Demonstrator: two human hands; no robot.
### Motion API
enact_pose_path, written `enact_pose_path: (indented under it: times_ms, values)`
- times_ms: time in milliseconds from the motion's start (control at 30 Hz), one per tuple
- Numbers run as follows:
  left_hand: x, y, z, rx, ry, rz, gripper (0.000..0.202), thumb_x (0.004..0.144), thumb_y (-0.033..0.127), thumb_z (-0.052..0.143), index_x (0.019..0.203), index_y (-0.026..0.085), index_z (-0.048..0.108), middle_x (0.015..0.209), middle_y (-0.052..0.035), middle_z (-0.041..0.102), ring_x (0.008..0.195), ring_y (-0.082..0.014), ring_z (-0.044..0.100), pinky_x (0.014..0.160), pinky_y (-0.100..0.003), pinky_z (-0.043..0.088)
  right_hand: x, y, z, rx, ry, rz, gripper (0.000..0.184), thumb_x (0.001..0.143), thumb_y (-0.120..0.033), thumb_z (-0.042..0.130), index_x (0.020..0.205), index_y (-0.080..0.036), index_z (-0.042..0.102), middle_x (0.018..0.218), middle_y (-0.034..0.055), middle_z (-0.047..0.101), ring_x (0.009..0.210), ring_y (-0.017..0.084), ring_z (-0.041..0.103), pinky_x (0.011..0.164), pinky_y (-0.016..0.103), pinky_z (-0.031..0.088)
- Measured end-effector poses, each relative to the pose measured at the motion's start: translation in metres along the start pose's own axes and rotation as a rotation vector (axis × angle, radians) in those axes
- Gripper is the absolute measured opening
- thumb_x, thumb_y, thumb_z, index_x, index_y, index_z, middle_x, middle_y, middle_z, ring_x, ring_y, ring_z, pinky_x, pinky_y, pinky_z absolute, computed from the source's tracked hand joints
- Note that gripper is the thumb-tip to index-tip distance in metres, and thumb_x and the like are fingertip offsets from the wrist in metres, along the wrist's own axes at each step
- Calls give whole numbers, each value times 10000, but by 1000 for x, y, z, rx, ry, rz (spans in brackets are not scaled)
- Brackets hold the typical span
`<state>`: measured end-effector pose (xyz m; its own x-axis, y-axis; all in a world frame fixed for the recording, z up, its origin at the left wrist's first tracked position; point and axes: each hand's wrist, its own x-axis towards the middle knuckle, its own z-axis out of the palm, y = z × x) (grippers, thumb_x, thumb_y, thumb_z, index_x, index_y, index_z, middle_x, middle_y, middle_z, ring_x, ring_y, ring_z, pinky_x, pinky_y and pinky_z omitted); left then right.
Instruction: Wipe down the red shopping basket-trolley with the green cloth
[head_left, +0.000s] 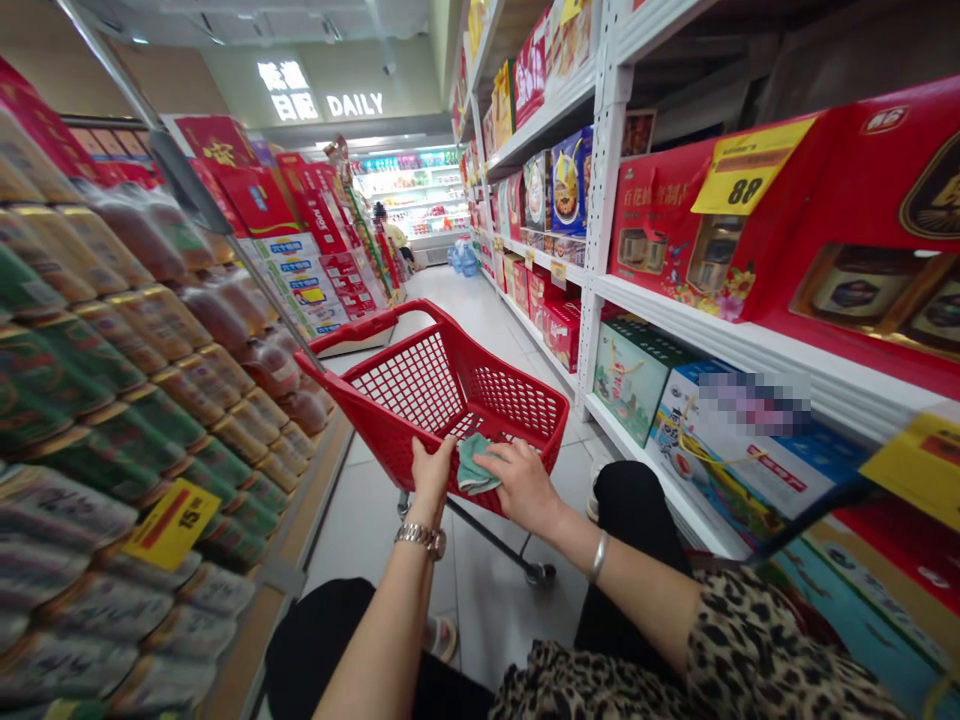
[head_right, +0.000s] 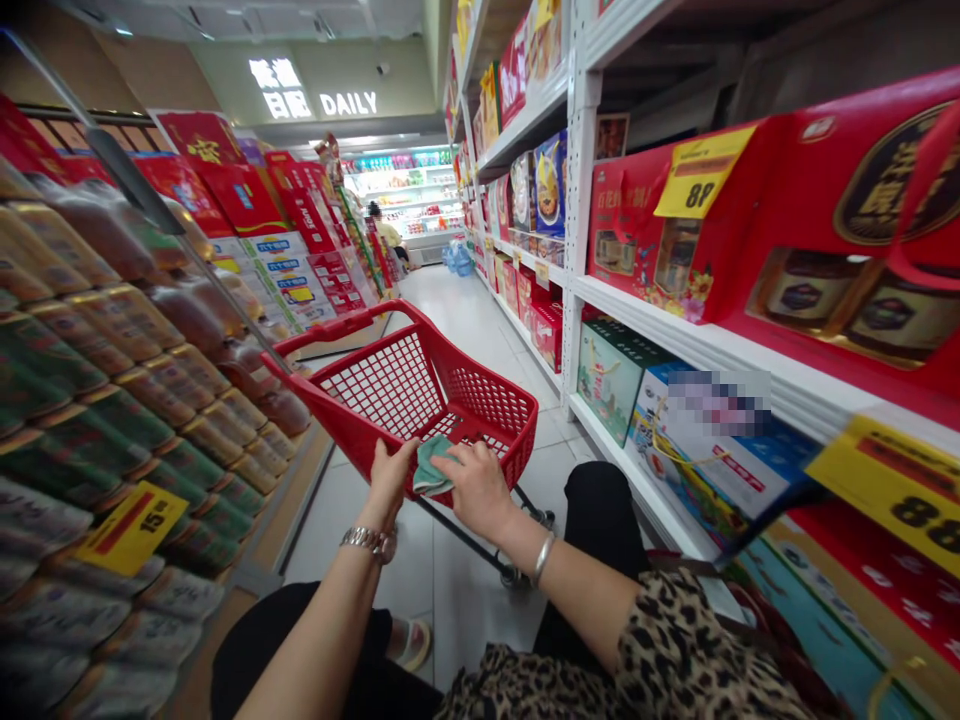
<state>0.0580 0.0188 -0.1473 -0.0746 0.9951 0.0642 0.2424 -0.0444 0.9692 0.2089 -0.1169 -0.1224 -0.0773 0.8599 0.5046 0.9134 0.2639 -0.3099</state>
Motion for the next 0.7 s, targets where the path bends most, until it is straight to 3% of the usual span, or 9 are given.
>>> enact_pose_path:
  times_ms: [367, 600, 700]
  values:
    - [17, 7, -23, 1, 5, -11, 406, 675, 361, 745, 1039, 198, 668, 995, -89, 755, 995, -282, 708, 967, -431, 556, -24, 37, -23, -25, -66, -176, 534, 871, -6, 557, 1250, -330, 744, 1336, 24, 714, 1026, 232, 526, 802, 377, 384]
    - [23, 11, -48, -70, -78, -7, 409, 633, 337, 723, 1007, 178, 675, 1030, -95, 767, 948, -258, 709, 946, -423, 573, -21, 80, -34, -163, -4, -48, 543, 863, -1, 521, 1218, -335, 758, 1336, 36, 719, 1044, 262, 531, 779, 402, 376]
    - [20, 13, -56, -143, -106, -4, 457, 654, 337, 729, 1082, 182, 684, 1113, -103, 768, 1033, -256, 714, 999, -417, 561, -23, 92, -34, -178, 25, 15, 555, 845, -1, 517, 1218, -332, 760, 1332, 44, 719, 1041, 275, 532, 788, 412, 376]
